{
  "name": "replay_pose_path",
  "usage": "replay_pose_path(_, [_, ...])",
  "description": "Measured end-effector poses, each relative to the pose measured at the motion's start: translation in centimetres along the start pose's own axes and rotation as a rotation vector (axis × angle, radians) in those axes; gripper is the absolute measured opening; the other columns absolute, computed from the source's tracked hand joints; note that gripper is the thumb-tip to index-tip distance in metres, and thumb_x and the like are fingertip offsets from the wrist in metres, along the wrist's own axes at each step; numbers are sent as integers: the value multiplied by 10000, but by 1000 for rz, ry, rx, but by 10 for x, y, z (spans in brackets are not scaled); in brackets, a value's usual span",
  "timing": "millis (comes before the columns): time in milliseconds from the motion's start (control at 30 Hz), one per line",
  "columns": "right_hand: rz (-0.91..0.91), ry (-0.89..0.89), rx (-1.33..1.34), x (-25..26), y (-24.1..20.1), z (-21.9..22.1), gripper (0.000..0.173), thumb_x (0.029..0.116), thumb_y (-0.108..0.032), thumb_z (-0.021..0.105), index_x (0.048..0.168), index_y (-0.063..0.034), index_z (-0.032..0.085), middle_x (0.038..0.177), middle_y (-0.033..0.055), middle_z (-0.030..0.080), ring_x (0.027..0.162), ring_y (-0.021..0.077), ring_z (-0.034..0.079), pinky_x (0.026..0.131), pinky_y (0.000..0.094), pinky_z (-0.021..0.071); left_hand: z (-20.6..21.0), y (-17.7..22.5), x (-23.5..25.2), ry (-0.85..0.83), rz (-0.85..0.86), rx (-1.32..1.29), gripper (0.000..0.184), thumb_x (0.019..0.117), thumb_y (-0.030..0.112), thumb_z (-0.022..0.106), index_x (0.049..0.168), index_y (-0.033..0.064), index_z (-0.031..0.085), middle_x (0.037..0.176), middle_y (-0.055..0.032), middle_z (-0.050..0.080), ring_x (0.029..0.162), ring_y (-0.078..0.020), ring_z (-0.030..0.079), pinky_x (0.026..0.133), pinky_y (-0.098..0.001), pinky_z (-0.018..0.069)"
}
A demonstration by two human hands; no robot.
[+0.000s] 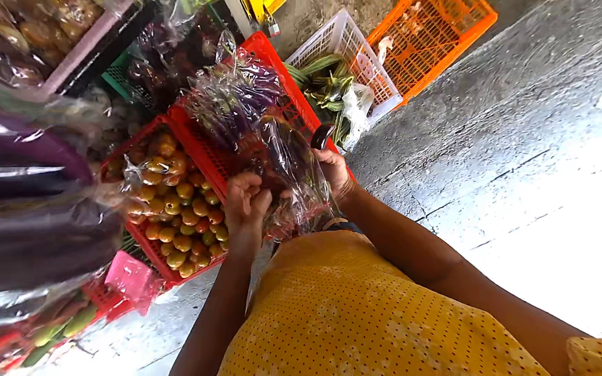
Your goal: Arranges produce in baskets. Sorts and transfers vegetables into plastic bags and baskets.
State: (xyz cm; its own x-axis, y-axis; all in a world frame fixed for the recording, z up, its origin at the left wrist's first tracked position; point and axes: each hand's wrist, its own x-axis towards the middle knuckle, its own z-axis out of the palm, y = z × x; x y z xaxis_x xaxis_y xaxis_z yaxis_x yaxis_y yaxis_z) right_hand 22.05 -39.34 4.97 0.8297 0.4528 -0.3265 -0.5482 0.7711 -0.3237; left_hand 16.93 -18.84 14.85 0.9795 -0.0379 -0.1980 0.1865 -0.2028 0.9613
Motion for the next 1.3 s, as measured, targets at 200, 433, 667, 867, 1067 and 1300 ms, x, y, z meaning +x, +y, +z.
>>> replay_pose_path(200, [149, -45, -301, -8, -3, 38, 271, 933, -206, 474, 1090, -141, 685, 946, -10, 744, 873, 65, 702, 786, 281, 602, 1, 10, 25, 63, -305, -337, 526, 944, 188, 669, 1416, 61, 474, 1224, -81, 663, 1087, -192, 670, 939, -415, 584])
replay_pose_path(433, [296, -219, -511, -6, 8, 60, 444, 1013, -304, 473, 1405, -111, 552, 1155, 24, 690, 1014, 101, 655, 900, 314, 565, -30, -35, -13, 152, -203, -981, 405, 916, 112, 661, 1300, 121, 533, 1264, -127, 659, 1117, -271, 665, 964, -485, 560])
replay_pose_path(667, [188, 90, -898, 0, 42, 68, 251, 1007, -153, 632, 1202, 3, 606, 932, 102, 696, 755, 185, 689, 706, 373, 621, -77, -63, -46, 385, -235, -893, 488, 905, -29, 622, 1346, 94, 452, 1167, -155, 661, 1027, -308, 682, 879, -539, 583])
replay_pose_path(867, [342, 115, -1053, 9, 69, 77, 335, 958, -88, 605, 1287, -43, 558, 892, 74, 615, 631, 143, 575, 566, 317, 542, -109, -107, -48, 613, -442, -790, 439, 914, -52, 630, 1322, 24, 484, 1127, -181, 675, 952, -299, 701, 800, -489, 608])
replay_pose_path(1067, [501, 109, -1024, 9, 87, 81, 387, 981, 0, 500, 1368, -16, 491, 1065, 115, 646, 867, 188, 660, 762, 369, 588, -124, -151, -39, 599, -438, -766, 665, 854, -134, 634, 1436, 67, 382, 1240, -184, 623, 1026, -307, 677, 830, -489, 602])
replay_pose_path(1300, [577, 79, -929, 3, 71, 71, 495, 1081, -185, 474, 1559, -198, 349, 1262, 154, 649, 1053, 325, 686, 807, 526, 606, -92, -134, -76, 697, -455, -111, 968, 810, 8, 789, 1580, 40, 203, 1501, -296, 402, 1243, -389, 582, 955, -494, 579])
